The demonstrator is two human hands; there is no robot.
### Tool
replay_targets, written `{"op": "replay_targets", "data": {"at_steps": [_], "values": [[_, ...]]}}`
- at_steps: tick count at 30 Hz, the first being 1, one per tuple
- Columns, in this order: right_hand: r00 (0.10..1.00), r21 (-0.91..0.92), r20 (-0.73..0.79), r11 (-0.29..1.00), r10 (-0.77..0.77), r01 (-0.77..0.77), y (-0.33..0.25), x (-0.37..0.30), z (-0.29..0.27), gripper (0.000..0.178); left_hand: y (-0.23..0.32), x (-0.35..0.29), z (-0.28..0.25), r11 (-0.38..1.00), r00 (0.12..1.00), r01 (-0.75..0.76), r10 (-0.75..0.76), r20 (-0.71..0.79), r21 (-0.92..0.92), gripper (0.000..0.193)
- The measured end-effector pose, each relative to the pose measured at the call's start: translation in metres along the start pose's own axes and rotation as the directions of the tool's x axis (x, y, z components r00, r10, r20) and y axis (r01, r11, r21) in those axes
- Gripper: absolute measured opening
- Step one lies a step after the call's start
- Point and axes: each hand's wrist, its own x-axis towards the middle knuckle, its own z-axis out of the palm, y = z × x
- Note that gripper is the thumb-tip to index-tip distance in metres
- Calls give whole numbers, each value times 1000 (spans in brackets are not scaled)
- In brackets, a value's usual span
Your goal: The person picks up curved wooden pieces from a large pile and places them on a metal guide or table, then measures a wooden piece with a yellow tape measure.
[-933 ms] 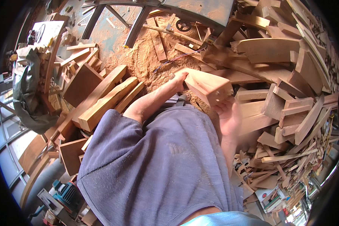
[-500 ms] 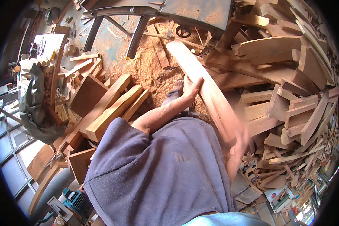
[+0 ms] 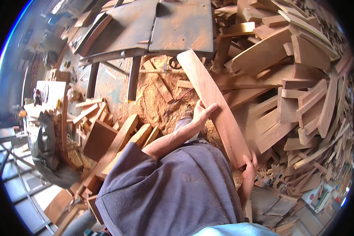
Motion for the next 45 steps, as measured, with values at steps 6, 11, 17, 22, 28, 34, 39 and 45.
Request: {"op": "replay_targets", "data": {"at_steps": [6,11,17,22,28,34,39,45], "values": [[995,-23,-100,1000,16,-18,1,-19,46,53,54,20,1,974,950,227,-223,218,4,60],[976,124,-213,992,37,-10,33,-16,86,46,58,57,-12,957,909,290,-283,305,24,53],[989,-95,-128,992,74,-86,-14,6,164,47,72,141,-41,943,923,290,-320,214,162,29],[997,-367,23,929,69,-56,-12,83,221,64,76,243,-81,960,918,271,-279,282,66,23],[970,-103,-163,975,181,-199,49,174,287,73,80,232,-98,813,734,551,-579,354,187,38],[985,-12,88,989,146,-145,-26,113,267,66,123,246,-86,883,802,457,-460,380,105,50],[984,-186,-136,979,-115,89,-29,70,227,52,130,251,-25,854,773,510,-506,384,98,75],[893,-690,-284,721,-350,62,29,21,146,66,51,175,27,808,773,492,-577,264,324,92]]}}
